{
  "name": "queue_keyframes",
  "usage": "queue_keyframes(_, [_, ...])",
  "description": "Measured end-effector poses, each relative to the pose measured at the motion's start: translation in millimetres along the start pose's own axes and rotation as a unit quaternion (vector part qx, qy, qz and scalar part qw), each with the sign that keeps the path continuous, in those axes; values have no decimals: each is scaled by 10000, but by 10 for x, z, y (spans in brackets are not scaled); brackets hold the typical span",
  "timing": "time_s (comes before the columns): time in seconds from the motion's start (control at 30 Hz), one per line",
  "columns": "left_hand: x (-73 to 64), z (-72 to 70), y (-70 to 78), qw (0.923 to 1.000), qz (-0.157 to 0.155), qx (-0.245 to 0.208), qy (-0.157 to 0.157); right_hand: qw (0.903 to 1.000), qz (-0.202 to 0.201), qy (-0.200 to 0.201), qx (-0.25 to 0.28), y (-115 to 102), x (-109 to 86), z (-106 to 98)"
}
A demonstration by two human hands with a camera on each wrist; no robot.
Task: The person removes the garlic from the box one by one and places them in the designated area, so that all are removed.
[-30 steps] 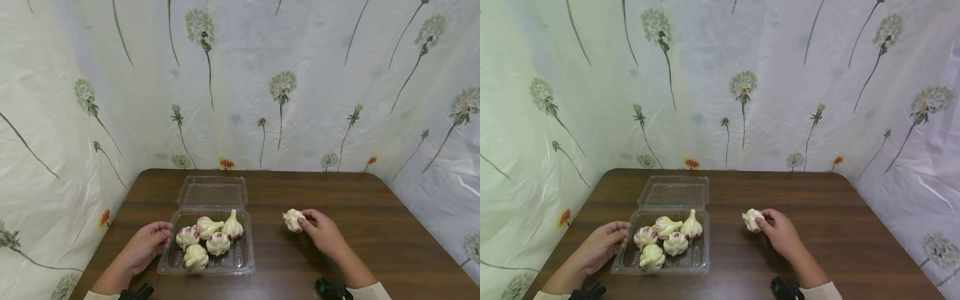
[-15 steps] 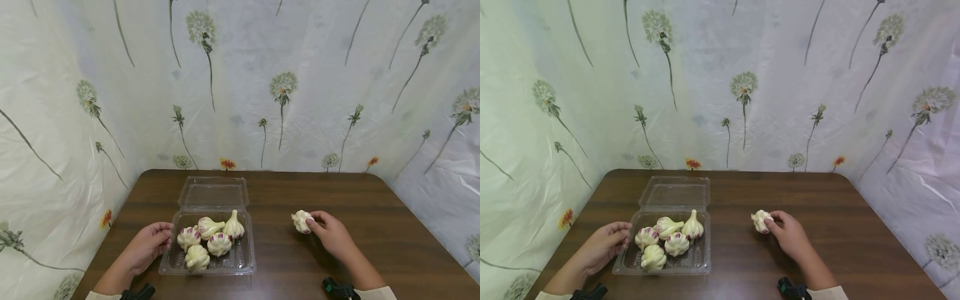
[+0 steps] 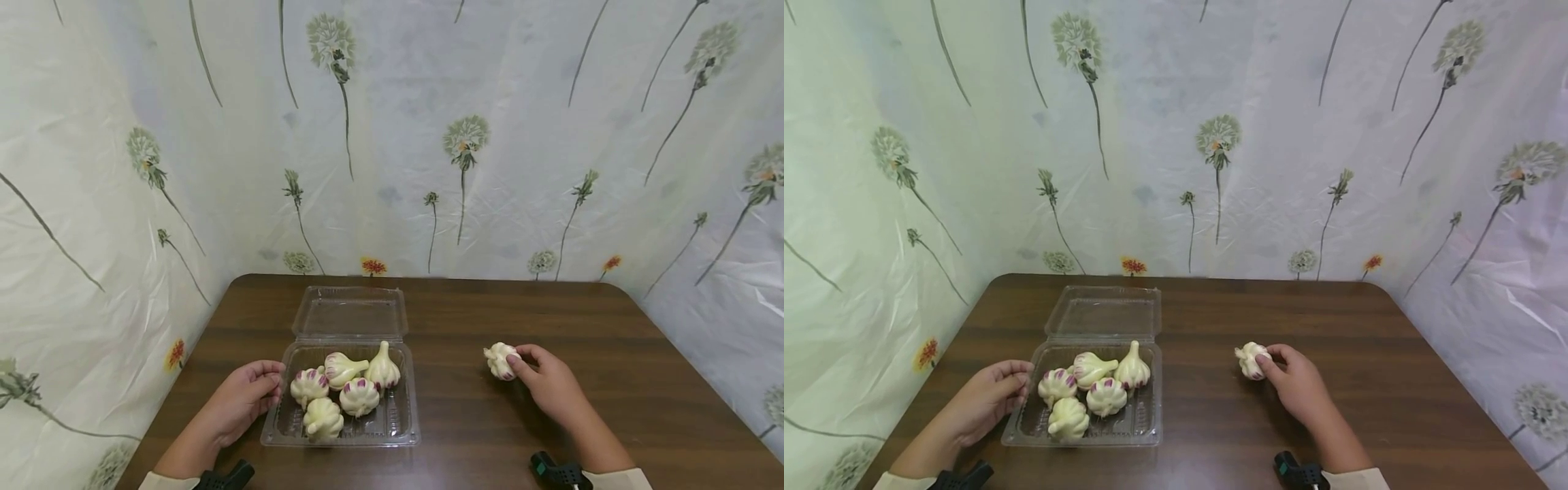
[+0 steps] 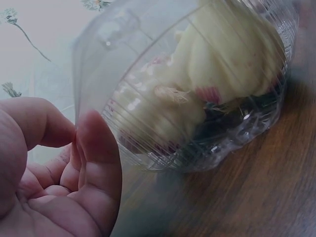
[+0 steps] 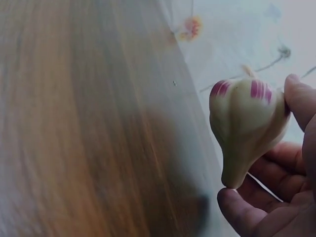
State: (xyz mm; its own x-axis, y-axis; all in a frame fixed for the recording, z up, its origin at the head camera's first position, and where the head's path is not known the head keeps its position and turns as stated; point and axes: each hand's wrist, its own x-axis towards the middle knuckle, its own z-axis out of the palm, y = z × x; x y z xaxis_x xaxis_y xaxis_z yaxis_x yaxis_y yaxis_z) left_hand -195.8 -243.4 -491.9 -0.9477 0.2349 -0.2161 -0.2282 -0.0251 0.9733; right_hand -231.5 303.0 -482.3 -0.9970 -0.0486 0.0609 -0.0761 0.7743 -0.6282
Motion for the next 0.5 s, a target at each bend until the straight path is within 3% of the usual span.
queue_keyframes(0.5, [-15,2,22,9999,-45,116,-22,9995,237,-75,-172,84,9,-47])
